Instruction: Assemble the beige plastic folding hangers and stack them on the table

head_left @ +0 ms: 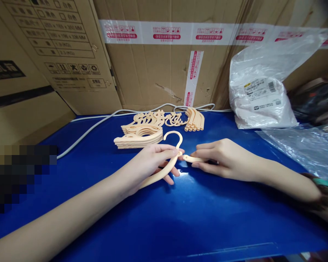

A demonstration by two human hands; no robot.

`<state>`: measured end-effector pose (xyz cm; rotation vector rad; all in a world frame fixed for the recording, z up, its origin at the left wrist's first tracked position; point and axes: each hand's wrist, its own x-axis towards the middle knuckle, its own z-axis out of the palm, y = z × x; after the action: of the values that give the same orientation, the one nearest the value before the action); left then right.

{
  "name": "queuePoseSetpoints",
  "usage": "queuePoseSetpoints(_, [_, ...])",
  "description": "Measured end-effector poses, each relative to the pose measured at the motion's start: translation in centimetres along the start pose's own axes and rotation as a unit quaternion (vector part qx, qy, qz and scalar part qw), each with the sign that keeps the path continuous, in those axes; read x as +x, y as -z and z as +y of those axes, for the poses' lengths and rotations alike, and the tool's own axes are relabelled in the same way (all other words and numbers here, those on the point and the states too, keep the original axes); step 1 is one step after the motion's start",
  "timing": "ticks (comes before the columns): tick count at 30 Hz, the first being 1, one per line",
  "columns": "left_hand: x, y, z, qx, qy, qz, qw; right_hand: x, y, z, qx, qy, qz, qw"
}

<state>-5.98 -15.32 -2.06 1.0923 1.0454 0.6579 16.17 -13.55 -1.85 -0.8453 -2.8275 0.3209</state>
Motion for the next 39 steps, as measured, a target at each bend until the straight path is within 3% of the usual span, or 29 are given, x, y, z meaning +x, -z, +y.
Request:
queuePoseSetpoints(10, [-0.02, 0.35, -0.04, 0.019, 0.002, -0.03, 0.999, -0.07, -0.47, -0.05, -0.084, -0.011, 0.05, 0.995])
queuePoseSetpoints(39, [0.07, 0.55, -0.2, 0.024, 0.011, -0.037, 0.999, 0.03, -0.95, -0.23, -0.179, 0.024, 0.099, 0.979])
